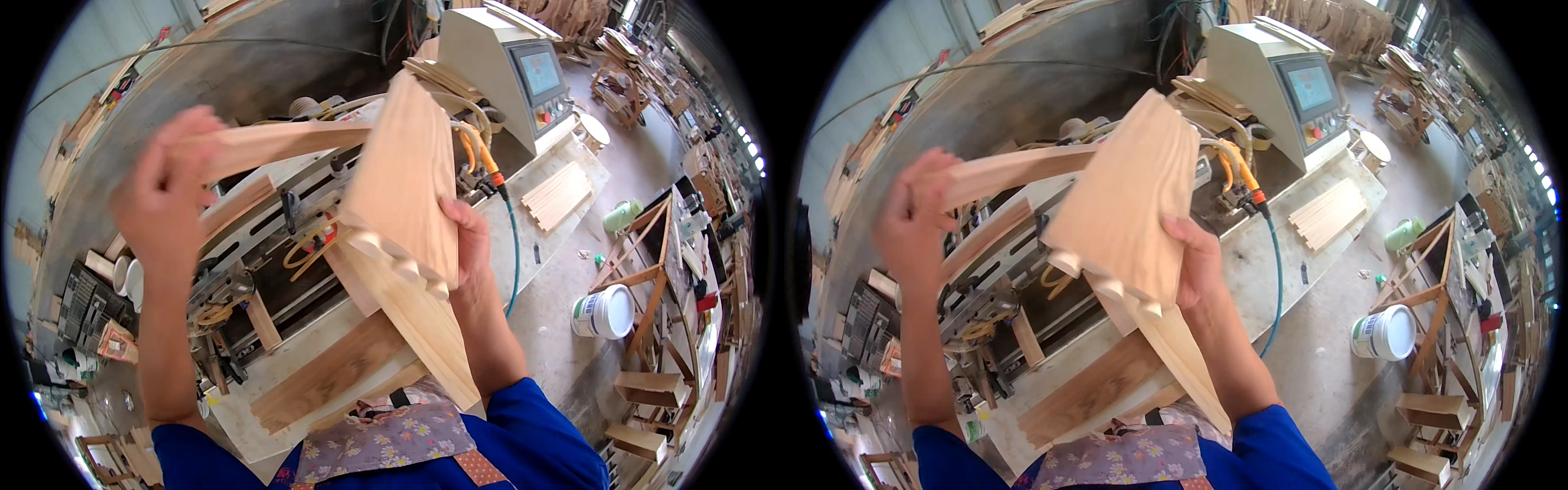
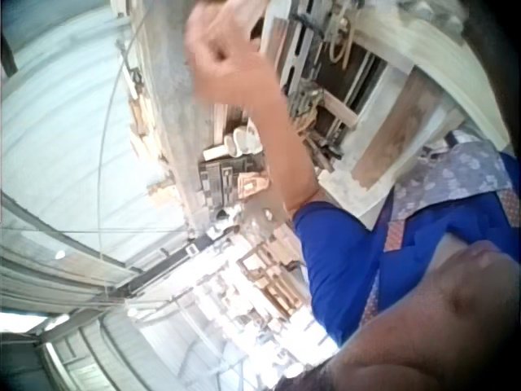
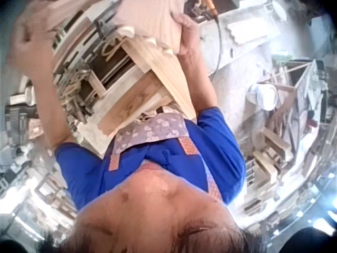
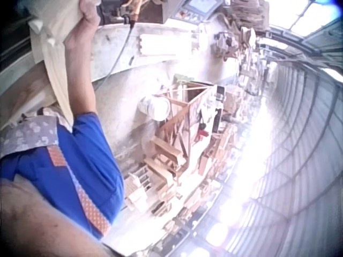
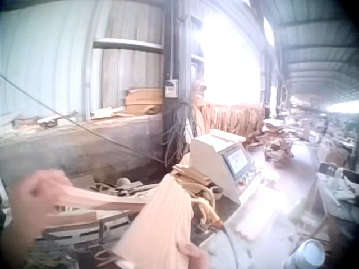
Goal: The person processes wooden planks using a machine, applies glue to the joints of wooden components, and uses a chisel to refine a joint before stacking the parts on a pallet.
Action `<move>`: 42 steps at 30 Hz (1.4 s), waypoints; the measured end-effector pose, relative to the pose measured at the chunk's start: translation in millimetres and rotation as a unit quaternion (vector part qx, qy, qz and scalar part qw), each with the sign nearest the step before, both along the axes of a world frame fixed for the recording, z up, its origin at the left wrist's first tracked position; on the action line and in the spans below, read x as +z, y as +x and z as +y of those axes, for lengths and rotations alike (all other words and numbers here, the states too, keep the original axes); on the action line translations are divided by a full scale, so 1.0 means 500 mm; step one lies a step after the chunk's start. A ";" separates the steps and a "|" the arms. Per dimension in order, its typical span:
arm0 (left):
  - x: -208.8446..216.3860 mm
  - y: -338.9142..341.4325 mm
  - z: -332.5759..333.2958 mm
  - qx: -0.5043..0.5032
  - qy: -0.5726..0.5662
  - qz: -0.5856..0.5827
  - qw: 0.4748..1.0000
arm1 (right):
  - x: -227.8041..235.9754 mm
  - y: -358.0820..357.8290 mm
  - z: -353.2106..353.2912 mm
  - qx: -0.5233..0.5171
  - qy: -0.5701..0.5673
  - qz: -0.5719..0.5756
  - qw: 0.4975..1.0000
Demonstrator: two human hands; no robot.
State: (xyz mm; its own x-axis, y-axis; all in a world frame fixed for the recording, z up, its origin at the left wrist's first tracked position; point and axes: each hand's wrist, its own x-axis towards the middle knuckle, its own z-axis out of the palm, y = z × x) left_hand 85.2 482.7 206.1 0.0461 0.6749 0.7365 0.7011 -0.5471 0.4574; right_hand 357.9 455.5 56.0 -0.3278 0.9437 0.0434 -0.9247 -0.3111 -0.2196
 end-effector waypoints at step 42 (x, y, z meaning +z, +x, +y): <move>-0.083 0.220 -0.108 -0.408 -0.002 0.374 0.833 | -0.141 0.056 -0.260 0.063 0.062 -0.012 0.996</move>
State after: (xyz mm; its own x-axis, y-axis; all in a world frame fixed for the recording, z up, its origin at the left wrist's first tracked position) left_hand 194.9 428.7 164.7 0.9352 0.1978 0.2939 0.1874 -0.9802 0.0634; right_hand 386.0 325.6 -14.6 -0.4450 0.8833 0.1474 -0.8742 -0.3928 -0.2854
